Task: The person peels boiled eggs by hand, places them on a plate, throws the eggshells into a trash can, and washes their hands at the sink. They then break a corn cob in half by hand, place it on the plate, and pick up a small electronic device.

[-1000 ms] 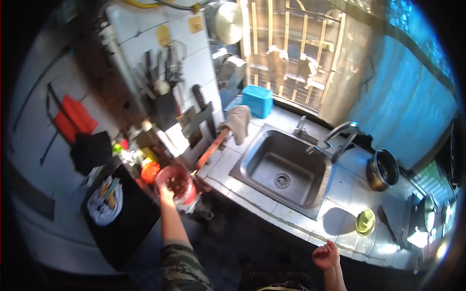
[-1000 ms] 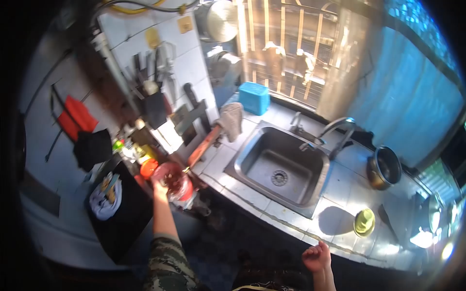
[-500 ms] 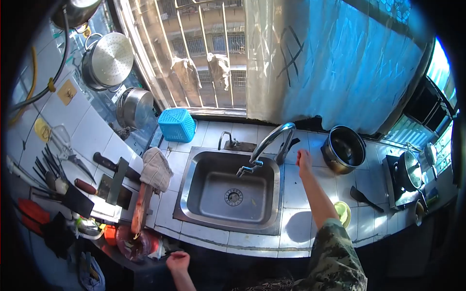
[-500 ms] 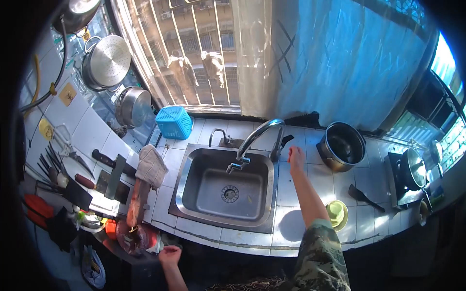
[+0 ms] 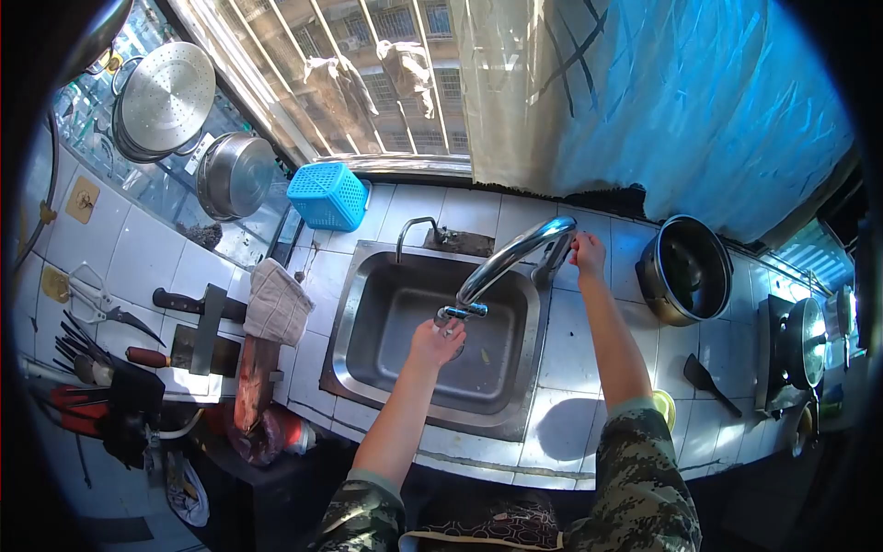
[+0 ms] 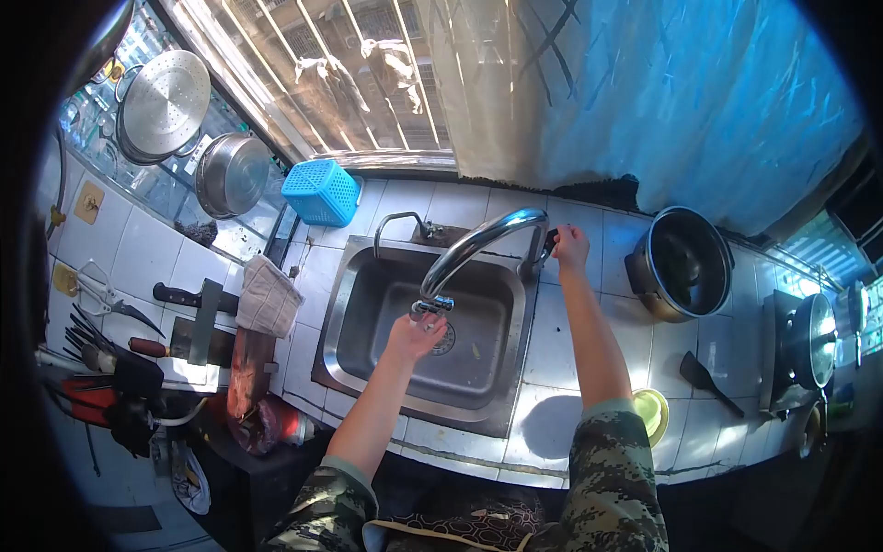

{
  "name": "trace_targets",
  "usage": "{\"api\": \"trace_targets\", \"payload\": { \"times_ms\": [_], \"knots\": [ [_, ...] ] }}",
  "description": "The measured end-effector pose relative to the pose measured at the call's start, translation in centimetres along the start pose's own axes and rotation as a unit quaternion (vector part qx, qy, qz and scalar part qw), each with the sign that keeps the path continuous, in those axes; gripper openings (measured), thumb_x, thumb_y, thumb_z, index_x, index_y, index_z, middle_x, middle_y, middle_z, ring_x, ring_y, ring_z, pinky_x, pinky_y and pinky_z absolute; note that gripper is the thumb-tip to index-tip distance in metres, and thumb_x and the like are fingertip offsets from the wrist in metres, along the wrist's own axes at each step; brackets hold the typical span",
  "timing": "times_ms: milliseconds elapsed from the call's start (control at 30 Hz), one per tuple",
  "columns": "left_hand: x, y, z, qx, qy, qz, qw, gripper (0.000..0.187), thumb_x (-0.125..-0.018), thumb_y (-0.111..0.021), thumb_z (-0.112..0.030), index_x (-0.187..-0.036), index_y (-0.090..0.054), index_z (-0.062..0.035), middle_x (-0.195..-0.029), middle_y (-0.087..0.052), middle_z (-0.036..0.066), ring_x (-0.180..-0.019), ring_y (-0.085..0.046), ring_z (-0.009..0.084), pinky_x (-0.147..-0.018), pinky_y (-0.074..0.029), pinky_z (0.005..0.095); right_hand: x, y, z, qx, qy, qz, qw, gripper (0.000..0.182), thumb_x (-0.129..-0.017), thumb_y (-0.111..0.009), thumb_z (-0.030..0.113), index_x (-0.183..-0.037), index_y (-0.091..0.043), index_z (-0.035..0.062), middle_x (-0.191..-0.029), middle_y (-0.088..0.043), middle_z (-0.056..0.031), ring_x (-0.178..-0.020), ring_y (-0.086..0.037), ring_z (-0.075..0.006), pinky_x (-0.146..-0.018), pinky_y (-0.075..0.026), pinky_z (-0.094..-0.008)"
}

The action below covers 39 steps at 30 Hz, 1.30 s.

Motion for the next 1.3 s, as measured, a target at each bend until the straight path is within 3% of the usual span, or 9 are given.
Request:
{"api": "trace_targets", "payload": {
  "times_ms": [100,167,300,567,633,700,867,1000,1300],
  "knots": [
    [1.1,-2.2,-0.6,-0.068,-0.023,-0.052,0.996,0.028,-0.090,-0.046,-0.023,-0.105,-0.059,-0.0038,-0.114,-0.056,0.016,-0.113,-0.050,0.0369,-0.096,-0.043,0.0478,6.8,-1.0,-5.3,-0.013,-0.059,-0.037,0.997,0.011,-0.083,-0.056,0.016,-0.090,-0.058,0.0069,-0.071,-0.052,-0.0021,-0.057,-0.049,-0.0105,-0.046,-0.040,-0.0263],
    [2.8,-3.6,-0.7,-0.150,-0.010,-0.084,0.985,0.024,-0.095,-0.045,-0.026,-0.108,-0.059,-0.0125,-0.115,-0.056,0.011,-0.112,-0.050,0.0332,-0.098,-0.042,0.0469,15.5,-7.9,-8.9,0.050,-0.142,0.150,0.977,0.016,-0.086,-0.053,0.011,-0.100,-0.060,0.0071,-0.079,-0.057,-0.0024,-0.068,-0.055,-0.0119,-0.056,-0.046,-0.0261],
    [-2.3,1.0,-0.9,-0.112,-0.012,0.018,0.993,0.026,-0.097,-0.045,-0.033,-0.107,-0.059,-0.0134,-0.105,-0.061,0.006,-0.099,-0.058,0.0257,-0.088,-0.048,0.0421,21.6,-19.1,-19.7,0.212,-0.080,0.299,0.927,0.052,-0.088,-0.059,0.043,-0.122,-0.060,0.0037,-0.121,-0.063,-0.0164,-0.111,-0.059,-0.0298,-0.095,-0.042,-0.0407],
    [3.4,-0.6,-4.3,-0.207,-0.077,-0.027,0.975,0.025,-0.094,-0.052,-0.034,-0.098,-0.062,-0.0111,-0.090,-0.064,0.002,-0.080,-0.062,0.0169,-0.068,-0.051,0.0364,22.6,-20.1,-15.6,0.172,-0.040,0.277,0.944,0.036,-0.089,-0.053,0.035,-0.109,-0.068,0.0098,-0.124,-0.058,-0.0213,-0.112,-0.055,-0.0402,-0.094,-0.046,-0.0445],
    [2.9,2.1,-5.1,-0.457,-0.071,-0.114,0.879,0.020,-0.091,-0.057,-0.027,-0.087,-0.065,-0.0087,-0.079,-0.066,0.003,-0.072,-0.064,0.0157,-0.062,-0.052,0.0370,22.1,-16.8,-16.1,0.175,-0.090,0.335,0.922,0.030,-0.087,-0.054,0.031,-0.104,-0.070,0.0110,-0.120,-0.060,-0.0207,-0.107,-0.057,-0.0408,-0.091,-0.048,-0.0450],
    [2.1,3.4,-4.3,-0.580,-0.078,-0.080,0.807,0.019,-0.089,-0.060,-0.023,-0.081,-0.067,-0.0074,-0.073,-0.067,0.004,-0.069,-0.065,0.0149,-0.059,-0.051,0.0375,20.9,-11.8,-12.5,0.500,0.129,0.251,0.818,0.021,-0.084,-0.060,0.023,-0.097,-0.069,0.0088,-0.100,-0.064,-0.0181,-0.096,-0.061,-0.0354,-0.084,-0.050,-0.0432],
    [4.5,-0.2,-5.1,-0.797,-0.327,-0.030,0.507,0.015,-0.085,-0.061,-0.014,-0.086,-0.069,-0.0017,-0.073,-0.070,0.013,-0.072,-0.070,0.0217,-0.065,-0.053,0.0340,12.2,-2.6,-4.0,0.415,0.161,-0.042,0.894,0.010,-0.079,-0.062,0.016,-0.087,-0.063,0.0085,-0.111,-0.057,-0.0174,-0.093,-0.061,-0.0372,-0.078,-0.050,-0.0462],
    [5.7,-1.9,-4.3,-0.800,-0.322,0.044,0.505,0.014,-0.084,-0.059,-0.010,-0.088,-0.069,-0.0006,-0.078,-0.070,0.015,-0.072,-0.070,0.0247,-0.068,-0.053,0.0329,7.7,0.5,3.9,0.384,0.281,-0.152,0.866,0.011,-0.079,-0.060,0.014,-0.090,-0.059,0.0095,-0.128,-0.049,-0.0152,-0.097,-0.061,-0.0365,-0.079,-0.051,-0.0444],
    [8.4,-2.4,-9.1,-0.679,-0.334,0.007,0.654,0.014,-0.089,-0.057,-0.007,-0.090,-0.068,0.0019,-0.065,-0.064,0.007,-0.058,-0.062,0.0124,-0.055,-0.049,0.0261,4.7,-1.5,6.2,0.489,0.155,0.038,0.858,0.014,-0.075,-0.062,0.017,-0.088,-0.060,0.0097,-0.121,-0.051,-0.0093,-0.094,-0.062,-0.0308,-0.079,-0.051,-0.0426]
  ]
}}
Point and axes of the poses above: each hand's wrist, its own x-axis away from the middle knuckle, its own y-axis out of the back of the hand, z = x × y, the point moved 8 cm from there along -x, towards the middle knuckle
